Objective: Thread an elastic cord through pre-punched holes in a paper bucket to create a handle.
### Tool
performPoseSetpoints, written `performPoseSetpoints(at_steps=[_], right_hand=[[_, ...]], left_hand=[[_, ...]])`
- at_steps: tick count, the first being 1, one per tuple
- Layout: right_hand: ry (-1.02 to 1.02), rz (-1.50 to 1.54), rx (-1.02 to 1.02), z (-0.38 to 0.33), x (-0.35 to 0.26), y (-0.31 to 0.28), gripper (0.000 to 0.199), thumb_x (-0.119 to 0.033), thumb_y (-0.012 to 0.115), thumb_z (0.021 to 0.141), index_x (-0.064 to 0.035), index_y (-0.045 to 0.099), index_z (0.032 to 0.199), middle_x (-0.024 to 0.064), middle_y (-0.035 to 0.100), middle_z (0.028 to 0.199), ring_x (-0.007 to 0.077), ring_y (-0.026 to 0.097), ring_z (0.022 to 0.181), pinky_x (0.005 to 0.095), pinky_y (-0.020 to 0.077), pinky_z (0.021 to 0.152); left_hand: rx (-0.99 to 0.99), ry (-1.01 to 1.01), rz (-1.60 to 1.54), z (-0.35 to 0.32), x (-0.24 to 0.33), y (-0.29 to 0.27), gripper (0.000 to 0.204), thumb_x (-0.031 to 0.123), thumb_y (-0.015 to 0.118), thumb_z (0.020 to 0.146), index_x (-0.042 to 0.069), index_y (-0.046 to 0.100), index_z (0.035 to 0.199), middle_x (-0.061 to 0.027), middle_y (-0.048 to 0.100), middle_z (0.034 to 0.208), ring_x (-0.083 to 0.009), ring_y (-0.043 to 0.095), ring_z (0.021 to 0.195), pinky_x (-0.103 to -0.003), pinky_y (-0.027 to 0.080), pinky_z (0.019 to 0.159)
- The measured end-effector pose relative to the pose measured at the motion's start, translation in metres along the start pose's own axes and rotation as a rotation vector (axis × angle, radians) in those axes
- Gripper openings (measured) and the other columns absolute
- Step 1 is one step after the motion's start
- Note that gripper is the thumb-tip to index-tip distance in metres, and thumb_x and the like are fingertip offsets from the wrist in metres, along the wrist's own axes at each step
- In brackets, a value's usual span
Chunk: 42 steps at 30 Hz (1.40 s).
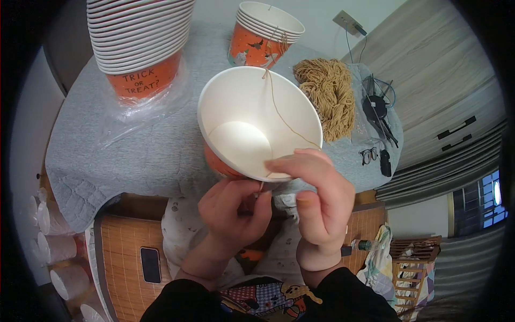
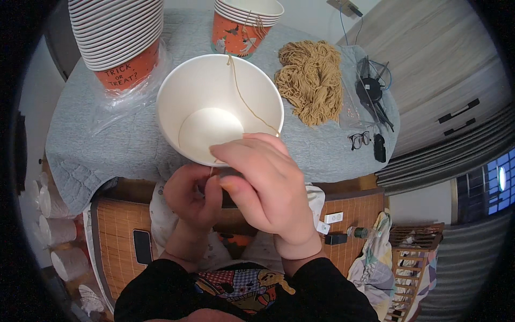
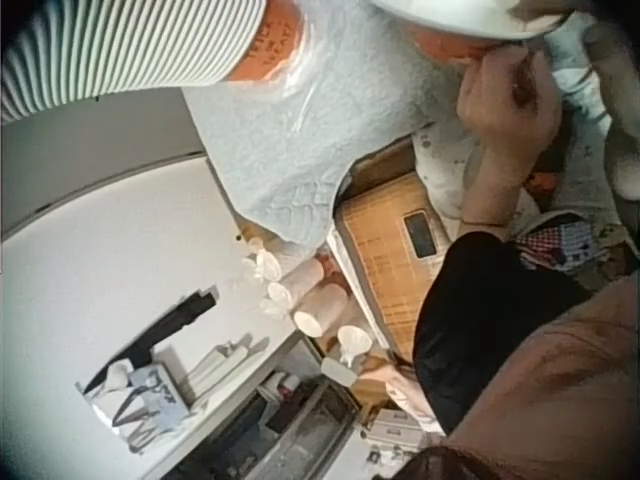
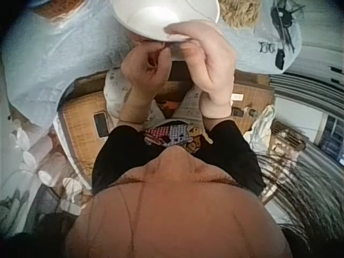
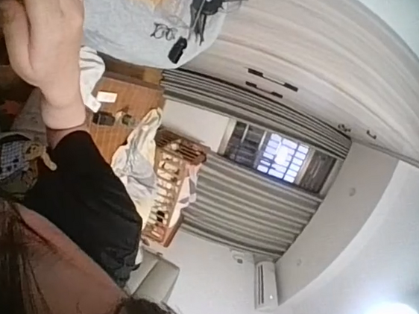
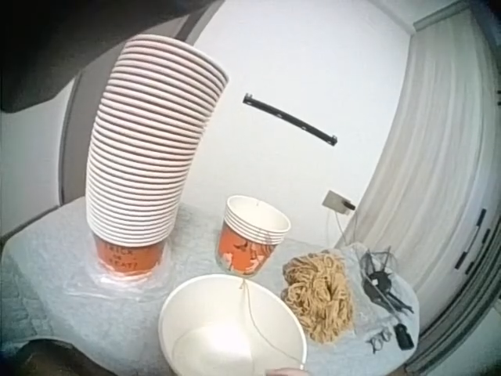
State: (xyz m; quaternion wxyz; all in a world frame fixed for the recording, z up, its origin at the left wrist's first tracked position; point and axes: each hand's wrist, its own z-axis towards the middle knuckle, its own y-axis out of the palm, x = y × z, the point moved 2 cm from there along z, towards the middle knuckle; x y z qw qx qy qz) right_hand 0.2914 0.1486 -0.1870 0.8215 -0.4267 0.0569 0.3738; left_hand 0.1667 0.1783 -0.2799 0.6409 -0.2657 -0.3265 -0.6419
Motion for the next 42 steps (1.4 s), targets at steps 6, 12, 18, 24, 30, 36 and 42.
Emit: performPoseSetpoints(at_steps=[6, 12, 18, 24, 30, 36, 42], right_hand=[[-0.104, 0.534, 0.178, -0.048, 0.003, 0.009, 0.039, -0.043, 0.047, 0.099, -0.0075, 0.056, 0.112, 0.019, 0.069, 0.105, 0.0334, 0.067, 0.099, 0.0449, 0.0465, 0.09], [-0.027, 0.524, 0.089, -0.069, 0.004, 0.029, 0.03, -0.034, 0.053, 0.097, -0.0074, 0.056, 0.11, 0.0204, 0.068, 0.108, 0.0363, 0.067, 0.1, 0.0472, 0.0479, 0.091], [-0.104, -0.3, 0.281, -0.05, -0.003, 0.024, 0.041, 0.0, 0.083, 0.061, -0.0129, 0.058, 0.092, 0.0021, 0.067, 0.093, 0.0203, 0.052, 0.078, 0.0328, 0.041, 0.069], [-0.112, -0.441, 0.249, -0.047, 0.004, 0.029, 0.042, 0.0, 0.082, 0.059, -0.0151, 0.06, 0.092, -0.0015, 0.066, 0.091, 0.0204, 0.052, 0.078, 0.0335, 0.0401, 0.071], [-0.126, -0.419, 0.264, -0.042, 0.011, 0.03, 0.04, 0.001, 0.08, 0.059, -0.0141, 0.06, 0.09, -0.0013, 0.067, 0.091, 0.0208, 0.052, 0.079, 0.0355, 0.0395, 0.072], [-0.052, -0.076, 0.273, -0.047, 0.015, 0.029, 0.052, 0.009, 0.076, 0.067, -0.0122, 0.043, 0.1, 0.0049, 0.066, 0.084, 0.0185, 0.052, 0.081, 0.0344, 0.0394, 0.079], [0.062, 0.244, 0.201, -0.05, 0.001, 0.033, 0.055, 0.012, 0.072, 0.07, -0.0123, 0.036, 0.104, 0.0087, 0.065, 0.084, 0.0168, 0.052, 0.09, 0.0314, 0.0406, 0.085]], left_hand=[[-0.118, 0.008, -0.285, -0.005, -0.009, -0.022, 0.012, 0.015, 0.068, 0.085, 0.003, 0.068, 0.089, -0.0012, 0.058, 0.061, -0.0075, 0.052, 0.05, -0.02, 0.037, 0.048], [-0.184, -0.435, -0.649, -0.007, -0.003, -0.021, 0.009, 0.006, 0.068, 0.086, -0.001, 0.069, 0.092, -0.002, 0.065, 0.071, -0.0007, 0.05, 0.061, -0.018, 0.036, 0.052], [-0.137, -0.273, -0.581, -0.002, -0.014, -0.023, 0.009, 0.004, 0.072, 0.081, 0.002, 0.07, 0.09, -0.0038, 0.066, 0.077, -0.005, 0.056, 0.068, -0.019, 0.039, 0.058], [-0.18, -0.195, -0.465, 0.0, -0.017, -0.021, 0.011, 0.004, 0.075, 0.078, 0.003, 0.072, 0.089, -0.0071, 0.067, 0.079, -0.0134, 0.061, 0.068, -0.024, 0.045, 0.061], [-0.163, -0.264, -0.501, 0.0, -0.015, -0.024, 0.011, 0.002, 0.072, 0.08, 0.002, 0.072, 0.091, -0.0081, 0.068, 0.081, -0.0142, 0.064, 0.075, -0.024, 0.048, 0.066], [-0.141, -0.212, -0.453, -0.001, -0.018, -0.023, 0.011, 0.0, 0.07, 0.082, 0.0, 0.07, 0.092, -0.01, 0.069, 0.086, -0.0152, 0.065, 0.076, -0.024, 0.049, 0.068], [-0.13, -0.173, -0.453, -0.005, -0.018, -0.021, 0.01, -0.001, 0.069, 0.082, 0.0, 0.068, 0.091, -0.011, 0.069, 0.087, -0.0168, 0.067, 0.079, -0.025, 0.051, 0.071]])
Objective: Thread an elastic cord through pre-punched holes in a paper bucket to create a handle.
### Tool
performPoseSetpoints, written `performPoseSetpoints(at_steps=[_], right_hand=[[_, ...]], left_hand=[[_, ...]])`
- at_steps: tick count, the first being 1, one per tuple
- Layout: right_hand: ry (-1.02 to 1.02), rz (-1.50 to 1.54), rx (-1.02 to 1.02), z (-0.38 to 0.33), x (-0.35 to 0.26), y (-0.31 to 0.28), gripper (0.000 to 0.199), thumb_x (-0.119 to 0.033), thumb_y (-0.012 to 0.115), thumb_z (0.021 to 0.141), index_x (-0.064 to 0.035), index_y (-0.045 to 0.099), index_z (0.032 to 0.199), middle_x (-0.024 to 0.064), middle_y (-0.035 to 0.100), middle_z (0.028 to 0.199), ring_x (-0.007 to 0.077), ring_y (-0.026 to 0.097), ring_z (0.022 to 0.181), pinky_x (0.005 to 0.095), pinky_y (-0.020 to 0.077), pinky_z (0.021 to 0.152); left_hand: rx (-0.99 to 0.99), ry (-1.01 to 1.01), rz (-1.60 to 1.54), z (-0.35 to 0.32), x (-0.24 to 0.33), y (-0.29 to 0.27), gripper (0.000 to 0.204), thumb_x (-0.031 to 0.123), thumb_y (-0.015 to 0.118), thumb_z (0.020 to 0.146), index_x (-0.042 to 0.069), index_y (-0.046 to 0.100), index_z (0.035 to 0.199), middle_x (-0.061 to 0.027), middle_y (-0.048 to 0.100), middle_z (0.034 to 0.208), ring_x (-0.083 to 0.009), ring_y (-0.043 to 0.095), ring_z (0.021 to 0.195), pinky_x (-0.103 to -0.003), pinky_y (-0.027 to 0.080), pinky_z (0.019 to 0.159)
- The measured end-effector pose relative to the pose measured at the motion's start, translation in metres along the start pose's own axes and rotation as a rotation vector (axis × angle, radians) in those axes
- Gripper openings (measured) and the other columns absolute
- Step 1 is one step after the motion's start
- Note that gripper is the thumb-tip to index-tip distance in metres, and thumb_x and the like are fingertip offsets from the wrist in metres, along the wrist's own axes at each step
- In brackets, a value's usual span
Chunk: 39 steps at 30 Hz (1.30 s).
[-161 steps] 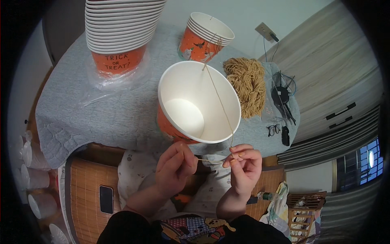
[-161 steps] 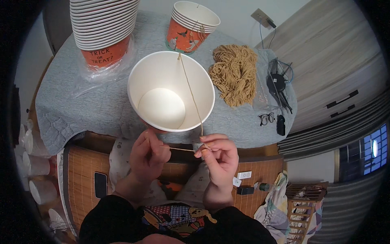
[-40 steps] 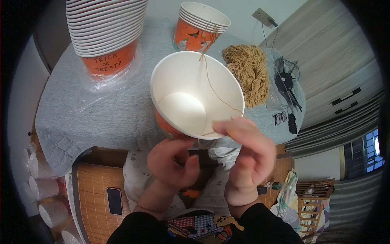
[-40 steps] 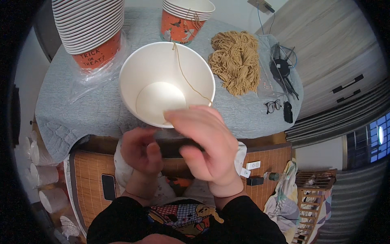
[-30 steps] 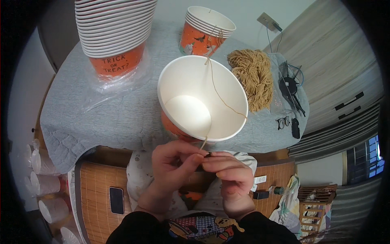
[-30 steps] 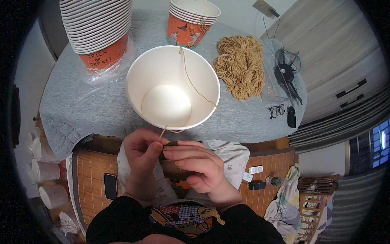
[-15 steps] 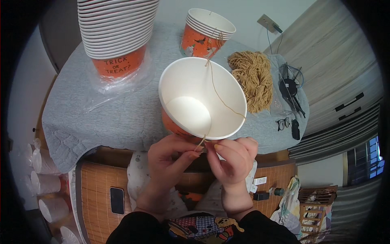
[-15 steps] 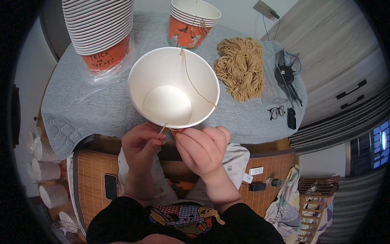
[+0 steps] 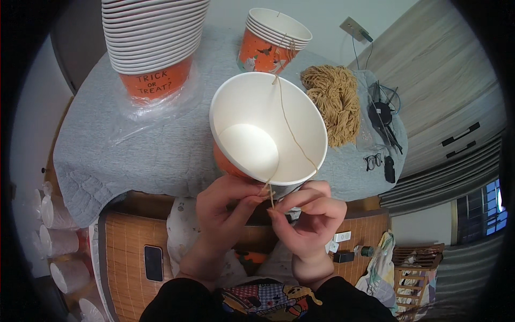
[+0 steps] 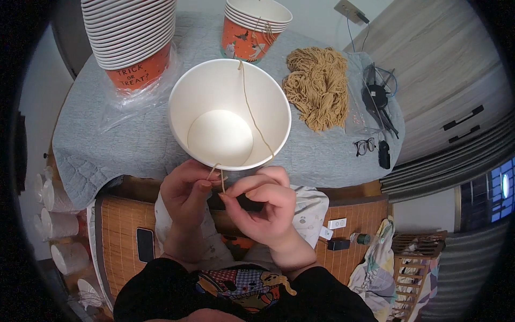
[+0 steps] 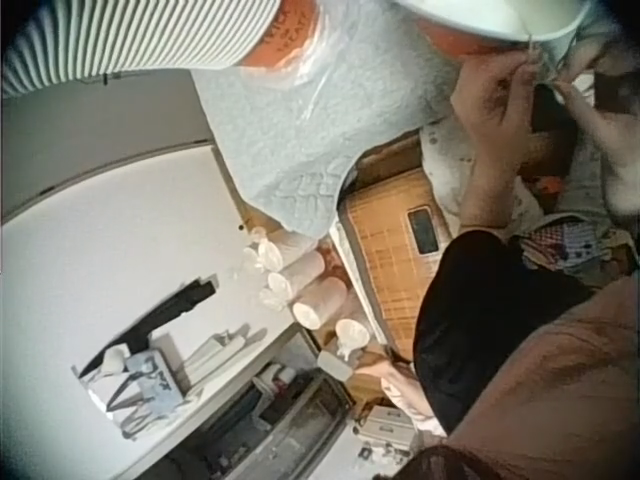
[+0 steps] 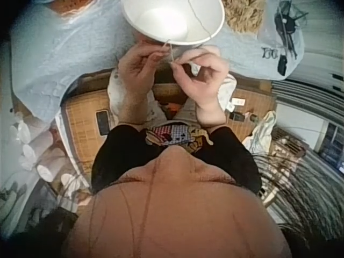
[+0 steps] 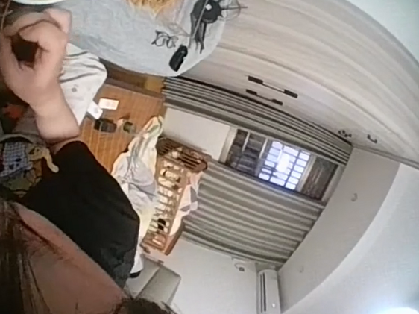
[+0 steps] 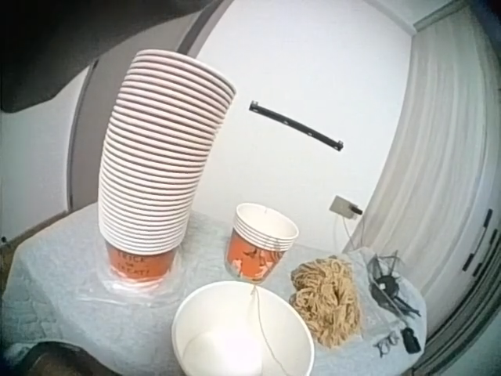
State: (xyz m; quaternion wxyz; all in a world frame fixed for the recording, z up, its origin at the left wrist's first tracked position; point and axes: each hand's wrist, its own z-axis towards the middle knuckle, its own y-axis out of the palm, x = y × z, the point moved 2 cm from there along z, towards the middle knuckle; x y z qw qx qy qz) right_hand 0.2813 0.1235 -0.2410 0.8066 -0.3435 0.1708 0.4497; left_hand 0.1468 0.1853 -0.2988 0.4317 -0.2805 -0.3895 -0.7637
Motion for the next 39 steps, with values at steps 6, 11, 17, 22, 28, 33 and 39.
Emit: performPoseSetpoints(at_steps=[6, 11, 17, 22, 28, 33, 39], right_hand=[[0.011, -0.021, 0.001, -0.002, 0.0, 0.003, 0.055, 0.011, 0.072, 0.07, -0.0125, 0.037, 0.104, 0.0094, 0.065, 0.084, 0.0173, 0.053, 0.091, 0.031, 0.0407, 0.085], [0.006, -0.052, 0.004, -0.004, 0.003, 0.003, 0.05, 0.01, 0.074, 0.071, -0.011, 0.04, 0.101, 0.0077, 0.066, 0.087, 0.0178, 0.054, 0.089, 0.0304, 0.041, 0.083], [0.032, 0.018, 0.102, 0.001, 0.003, 0.001, 0.044, 0.008, 0.073, 0.074, -0.0075, 0.043, 0.103, 0.0099, 0.066, 0.095, 0.0191, 0.057, 0.09, 0.03, 0.0436, 0.079], [0.205, 0.16, 0.053, 0.006, -0.005, 0.006, 0.039, 0.009, 0.068, 0.081, -0.0047, 0.041, 0.106, 0.0144, 0.065, 0.1, 0.0185, 0.062, 0.095, 0.0276, 0.0471, 0.084], [0.242, 0.259, 0.081, 0.004, 0.0, 0.007, 0.032, 0.01, 0.062, 0.085, -0.0026, 0.04, 0.105, 0.0163, 0.064, 0.101, 0.0187, 0.064, 0.094, 0.028, 0.0491, 0.086], [0.243, 0.302, 0.156, 0.002, 0.003, 0.006, 0.03, 0.011, 0.064, 0.084, -0.0043, 0.043, 0.099, 0.0151, 0.066, 0.099, 0.018, 0.064, 0.091, 0.0269, 0.0492, 0.082], [0.147, 0.192, 0.189, -0.006, 0.008, 0.008, 0.031, 0.01, 0.068, 0.08, -0.0052, 0.045, 0.094, 0.0132, 0.069, 0.09, 0.0182, 0.062, 0.08, 0.0293, 0.0482, 0.079]], left_hand=[[0.006, -0.074, -0.061, -0.003, 0.0, 0.006, 0.01, -0.002, 0.068, 0.081, 0.0, 0.068, 0.091, -0.0112, 0.069, 0.088, -0.0176, 0.067, 0.08, -0.027, 0.052, 0.071], [-0.015, -0.044, -0.068, -0.001, 0.002, 0.007, 0.012, -0.002, 0.071, 0.08, 0.0, 0.069, 0.091, -0.0118, 0.069, 0.087, -0.0158, 0.067, 0.076, -0.025, 0.052, 0.067], [-0.012, -0.029, -0.051, 0.0, 0.0, 0.008, 0.014, -0.003, 0.072, 0.079, 0.0, 0.069, 0.092, -0.0109, 0.069, 0.087, -0.0119, 0.066, 0.072, -0.021, 0.05, 0.061], [-0.003, -0.071, -0.077, -0.002, -0.002, 0.006, 0.014, -0.003, 0.072, 0.079, 0.0, 0.069, 0.092, -0.0104, 0.069, 0.088, -0.0097, 0.064, 0.071, -0.021, 0.049, 0.06], [0.004, -0.109, -0.11, -0.002, -0.002, 0.007, 0.012, -0.002, 0.072, 0.081, 0.0, 0.069, 0.092, -0.0097, 0.069, 0.087, -0.0099, 0.064, 0.072, -0.021, 0.049, 0.062], [-0.034, -0.106, -0.104, 0.0, -0.002, 0.007, 0.011, -0.001, 0.071, 0.082, 0.0, 0.069, 0.092, -0.0101, 0.069, 0.089, -0.0106, 0.064, 0.074, -0.022, 0.05, 0.064], [-0.058, 0.076, 0.033, 0.006, 0.001, 0.002, 0.013, 0.001, 0.073, 0.079, 0.001, 0.07, 0.092, -0.0094, 0.069, 0.089, -0.0109, 0.064, 0.073, -0.022, 0.05, 0.062]])
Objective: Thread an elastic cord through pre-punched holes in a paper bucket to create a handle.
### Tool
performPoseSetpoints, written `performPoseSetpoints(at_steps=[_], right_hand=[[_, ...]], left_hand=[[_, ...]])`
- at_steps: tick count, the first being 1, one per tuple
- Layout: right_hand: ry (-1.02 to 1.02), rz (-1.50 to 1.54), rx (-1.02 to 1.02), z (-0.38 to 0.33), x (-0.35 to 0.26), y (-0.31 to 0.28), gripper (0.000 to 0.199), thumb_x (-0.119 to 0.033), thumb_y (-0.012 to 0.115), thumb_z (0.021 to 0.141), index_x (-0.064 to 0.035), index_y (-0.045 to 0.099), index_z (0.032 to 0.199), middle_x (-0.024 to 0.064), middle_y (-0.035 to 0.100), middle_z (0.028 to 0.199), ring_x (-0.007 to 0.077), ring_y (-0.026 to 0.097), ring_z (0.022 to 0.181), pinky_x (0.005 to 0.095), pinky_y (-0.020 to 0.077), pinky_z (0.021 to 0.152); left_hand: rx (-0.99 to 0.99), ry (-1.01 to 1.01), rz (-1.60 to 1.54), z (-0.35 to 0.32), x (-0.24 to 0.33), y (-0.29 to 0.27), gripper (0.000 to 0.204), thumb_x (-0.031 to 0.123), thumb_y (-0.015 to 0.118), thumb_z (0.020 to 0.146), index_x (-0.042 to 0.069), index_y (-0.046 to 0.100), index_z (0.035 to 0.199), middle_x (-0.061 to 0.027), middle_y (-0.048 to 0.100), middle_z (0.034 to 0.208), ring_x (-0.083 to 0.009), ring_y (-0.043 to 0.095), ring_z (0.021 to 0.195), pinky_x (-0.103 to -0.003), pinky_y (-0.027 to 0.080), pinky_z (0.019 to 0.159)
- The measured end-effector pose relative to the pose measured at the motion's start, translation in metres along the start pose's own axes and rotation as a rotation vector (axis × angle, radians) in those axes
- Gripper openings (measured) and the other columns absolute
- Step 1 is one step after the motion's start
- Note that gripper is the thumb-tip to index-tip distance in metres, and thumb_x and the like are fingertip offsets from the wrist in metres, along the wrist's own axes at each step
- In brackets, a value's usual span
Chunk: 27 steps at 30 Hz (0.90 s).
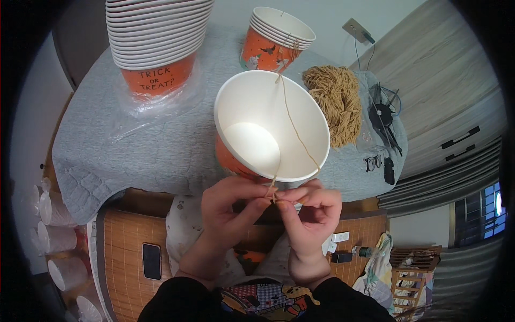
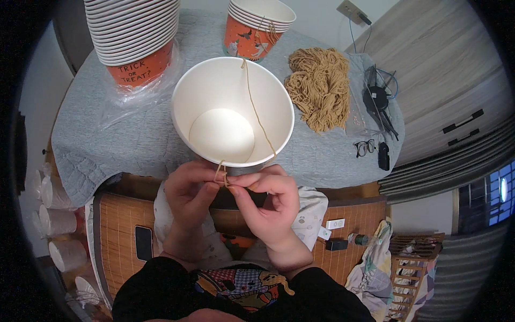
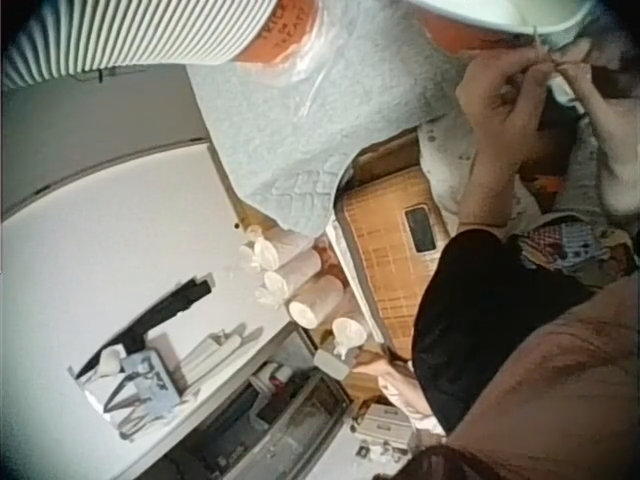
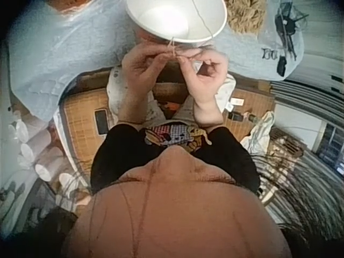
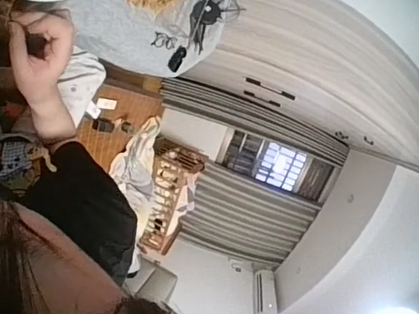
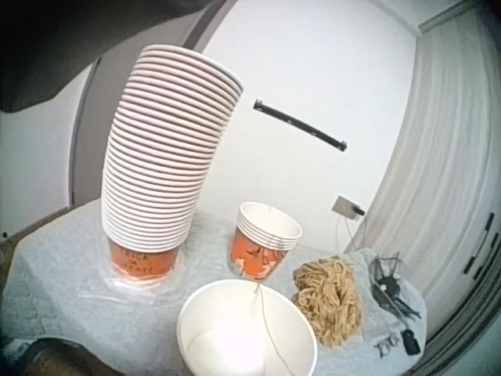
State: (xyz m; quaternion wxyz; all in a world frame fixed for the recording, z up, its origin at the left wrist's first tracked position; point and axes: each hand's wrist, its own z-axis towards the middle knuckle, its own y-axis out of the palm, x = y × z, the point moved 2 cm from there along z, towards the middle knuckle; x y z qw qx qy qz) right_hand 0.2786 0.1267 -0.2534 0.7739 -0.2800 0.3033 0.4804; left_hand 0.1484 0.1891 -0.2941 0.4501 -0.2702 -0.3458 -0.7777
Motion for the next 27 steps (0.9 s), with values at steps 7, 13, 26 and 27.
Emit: performPoseSetpoints(at_steps=[7, 13, 26, 27], right_hand=[[-0.028, -0.046, -0.088, -0.006, 0.003, -0.006, 0.036, 0.006, 0.071, 0.079, -0.008, 0.042, 0.092, 0.0161, 0.07, 0.085, 0.016, 0.057, 0.075, 0.0289, 0.0445, 0.075], [-0.09, -0.002, -0.092, -0.004, 0.002, -0.008, 0.038, 0.008, 0.075, 0.074, -0.0084, 0.047, 0.092, 0.0104, 0.073, 0.091, 0.0141, 0.055, 0.078, 0.0285, 0.0408, 0.075], [-0.389, -0.518, -0.169, 0.016, -0.022, 0.006, 0.039, 0.002, 0.077, 0.074, -0.011, 0.043, 0.088, 0.0069, 0.074, 0.086, 0.0158, 0.042, 0.075, 0.027, 0.0367, 0.071], [-0.424, -0.573, -0.174, 0.018, -0.025, 0.007, 0.038, 0.002, 0.077, 0.074, -0.011, 0.044, 0.086, 0.006, 0.074, 0.086, 0.0159, 0.042, 0.076, 0.0267, 0.0366, 0.071]], left_hand=[[-0.06, -0.044, 0.02, 0.003, 0.001, -0.002, 0.018, 0.002, 0.076, 0.076, 0.002, 0.071, 0.094, -0.0107, 0.069, 0.093, -0.0108, 0.065, 0.074, -0.021, 0.05, 0.058], [-0.089, -0.374, -0.301, -0.005, 0.002, 0.001, 0.013, 0.0, 0.073, 0.078, -0.002, 0.07, 0.091, -0.0146, 0.07, 0.092, -0.0188, 0.067, 0.088, -0.029, 0.053, 0.077], [0.098, -0.121, -0.179, -0.007, 0.002, -0.002, 0.014, -0.003, 0.072, 0.079, 0.002, 0.07, 0.092, -0.0066, 0.069, 0.084, -0.0069, 0.06, 0.07, -0.02, 0.045, 0.06], [0.108, -0.081, -0.139, -0.006, 0.002, -0.002, 0.015, -0.003, 0.072, 0.078, 0.003, 0.07, 0.092, -0.0071, 0.069, 0.084, -0.0087, 0.062, 0.07, -0.021, 0.046, 0.061]])
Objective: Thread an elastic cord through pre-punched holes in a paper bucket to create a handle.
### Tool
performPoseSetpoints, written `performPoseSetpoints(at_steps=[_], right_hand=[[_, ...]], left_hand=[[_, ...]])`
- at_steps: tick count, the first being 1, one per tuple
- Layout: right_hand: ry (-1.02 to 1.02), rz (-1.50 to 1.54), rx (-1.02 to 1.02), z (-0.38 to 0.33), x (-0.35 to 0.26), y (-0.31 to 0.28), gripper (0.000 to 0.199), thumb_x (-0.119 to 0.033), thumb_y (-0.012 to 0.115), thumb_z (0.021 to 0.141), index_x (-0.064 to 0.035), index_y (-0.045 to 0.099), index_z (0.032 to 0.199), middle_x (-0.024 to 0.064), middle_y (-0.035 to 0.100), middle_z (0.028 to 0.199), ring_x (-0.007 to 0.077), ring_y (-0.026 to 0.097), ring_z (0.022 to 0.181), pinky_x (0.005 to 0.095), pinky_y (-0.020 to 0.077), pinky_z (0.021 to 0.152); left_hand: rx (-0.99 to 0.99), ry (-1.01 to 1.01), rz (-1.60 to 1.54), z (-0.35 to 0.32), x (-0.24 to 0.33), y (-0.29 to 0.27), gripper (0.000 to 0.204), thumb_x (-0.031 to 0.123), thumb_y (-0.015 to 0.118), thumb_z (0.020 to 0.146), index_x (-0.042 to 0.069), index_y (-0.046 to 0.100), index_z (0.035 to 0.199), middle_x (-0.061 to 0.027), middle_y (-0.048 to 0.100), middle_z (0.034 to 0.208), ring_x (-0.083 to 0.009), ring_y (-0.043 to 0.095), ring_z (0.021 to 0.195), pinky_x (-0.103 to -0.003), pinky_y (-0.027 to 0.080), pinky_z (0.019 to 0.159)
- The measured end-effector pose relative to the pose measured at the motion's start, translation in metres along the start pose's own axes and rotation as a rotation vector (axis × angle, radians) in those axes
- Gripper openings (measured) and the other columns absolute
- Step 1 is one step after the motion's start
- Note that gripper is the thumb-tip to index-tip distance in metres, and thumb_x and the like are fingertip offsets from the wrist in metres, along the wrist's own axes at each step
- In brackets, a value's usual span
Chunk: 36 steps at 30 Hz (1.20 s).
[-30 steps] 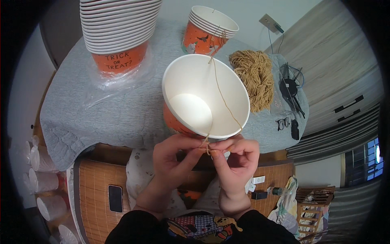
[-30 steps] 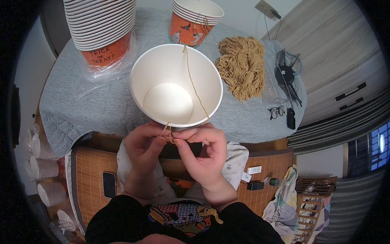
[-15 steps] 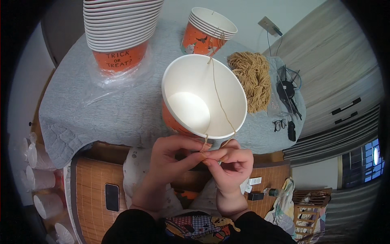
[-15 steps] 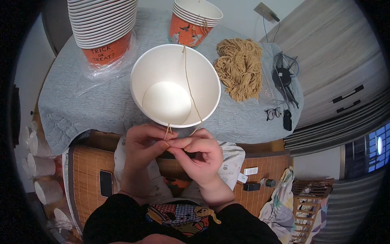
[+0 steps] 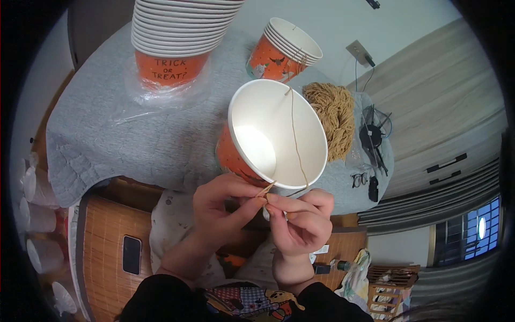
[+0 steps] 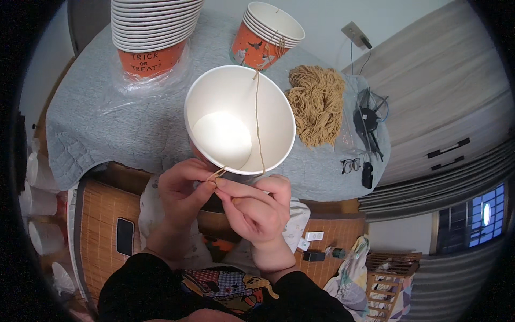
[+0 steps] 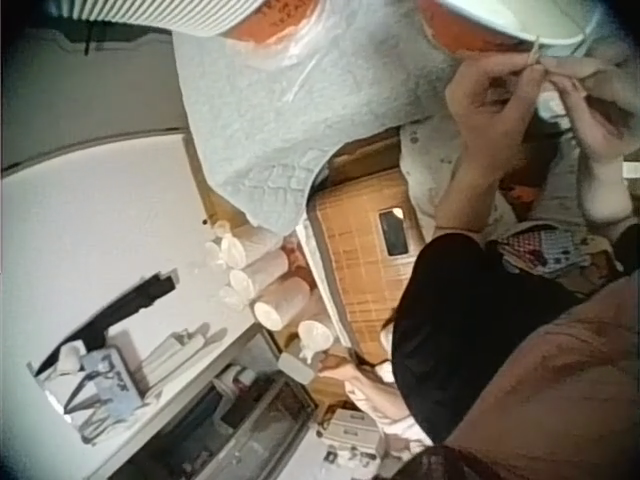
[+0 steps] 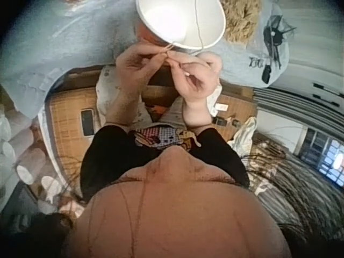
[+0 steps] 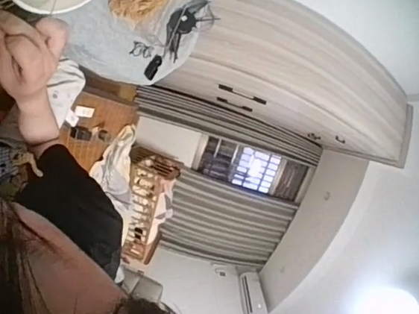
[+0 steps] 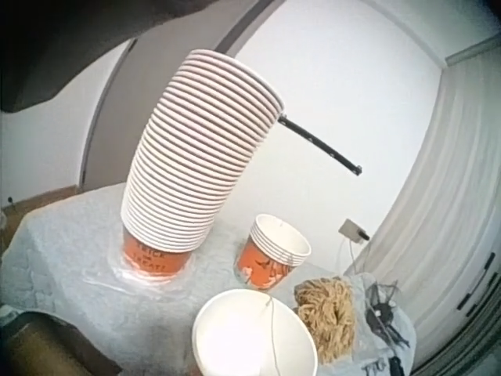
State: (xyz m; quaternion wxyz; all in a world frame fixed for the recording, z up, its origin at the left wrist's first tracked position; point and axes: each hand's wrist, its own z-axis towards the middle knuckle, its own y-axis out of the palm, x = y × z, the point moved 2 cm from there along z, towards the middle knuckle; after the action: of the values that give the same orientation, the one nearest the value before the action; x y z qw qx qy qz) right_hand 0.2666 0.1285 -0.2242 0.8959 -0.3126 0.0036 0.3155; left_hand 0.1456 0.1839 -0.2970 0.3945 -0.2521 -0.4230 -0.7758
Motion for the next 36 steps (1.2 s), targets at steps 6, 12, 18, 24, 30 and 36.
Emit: performPoseSetpoints(at_steps=[6, 12, 18, 24, 30, 36], right_hand=[[-0.064, -0.053, -0.009, 0.014, -0.003, 0.001, 0.037, 0.001, 0.08, 0.066, -0.0112, 0.045, 0.067, 0.0047, 0.074, 0.084, 0.0163, 0.043, 0.072, 0.0273, 0.0369, 0.067], [-0.094, -0.057, -0.042, 0.021, -0.003, 0.001, 0.035, -0.001, 0.08, 0.066, -0.0108, 0.046, 0.067, 0.0041, 0.074, 0.082, 0.0158, 0.045, 0.071, 0.0268, 0.0366, 0.068], [-0.096, -0.032, -0.099, 0.027, -0.005, 0.003, 0.034, -0.001, 0.079, 0.068, -0.0103, 0.047, 0.071, 0.0054, 0.074, 0.083, 0.0165, 0.05, 0.074, 0.0286, 0.0381, 0.071], [-0.003, 0.012, 0.049, 0.014, 0.001, 0.003, 0.022, -0.011, 0.082, 0.066, -0.0127, 0.061, 0.061, -0.0065, 0.073, 0.091, 0.0142, 0.058, 0.079, 0.0296, 0.0405, 0.073], [-0.145, -0.046, -0.081, 0.018, -0.002, 0.002, 0.032, -0.003, 0.078, 0.072, -0.0105, 0.048, 0.079, 0.0053, 0.074, 0.085, 0.0191, 0.052, 0.079, 0.0325, 0.0401, 0.073], [-0.114, -0.06, -0.114, 0.024, -0.005, 0.005, 0.031, 0.001, 0.077, 0.07, -0.0105, 0.05, 0.081, 0.0053, 0.074, 0.086, 0.0191, 0.051, 0.081, 0.0312, 0.0397, 0.076]], left_hand=[[0.076, 0.437, 0.511, 0.008, 0.016, 0.001, 0.022, -0.001, 0.075, 0.069, 0.007, 0.07, 0.088, -0.0049, 0.069, 0.085, -0.0211, 0.064, 0.068, -0.031, 0.053, 0.066], [0.149, 0.538, 0.706, 0.006, 0.022, 0.004, 0.021, 0.003, 0.074, 0.066, 0.01, 0.07, 0.085, -0.0007, 0.069, 0.088, -0.0205, 0.063, 0.076, -0.031, 0.053, 0.068], [0.189, 0.543, 0.697, 0.006, 0.021, 0.003, 0.022, 0.004, 0.075, 0.064, 0.011, 0.069, 0.084, 0.0006, 0.067, 0.084, -0.0198, 0.061, 0.073, -0.03, 0.051, 0.065], [0.214, 0.515, 0.649, 0.008, 0.02, 0.005, 0.023, 0.003, 0.074, 0.065, 0.012, 0.067, 0.085, -0.0001, 0.065, 0.081, -0.0207, 0.06, 0.07, -0.031, 0.05, 0.063], [0.204, 0.487, 0.616, 0.01, 0.021, 0.002, 0.023, 0.002, 0.074, 0.066, 0.011, 0.067, 0.085, -0.0011, 0.064, 0.081, -0.0216, 0.06, 0.07, -0.032, 0.049, 0.063], [0.193, 0.489, 0.628, 0.009, 0.023, 0.002, 0.022, 0.001, 0.073, 0.065, 0.009, 0.067, 0.084, -0.0018, 0.065, 0.08, -0.0219, 0.06, 0.07, -0.032, 0.05, 0.063]])
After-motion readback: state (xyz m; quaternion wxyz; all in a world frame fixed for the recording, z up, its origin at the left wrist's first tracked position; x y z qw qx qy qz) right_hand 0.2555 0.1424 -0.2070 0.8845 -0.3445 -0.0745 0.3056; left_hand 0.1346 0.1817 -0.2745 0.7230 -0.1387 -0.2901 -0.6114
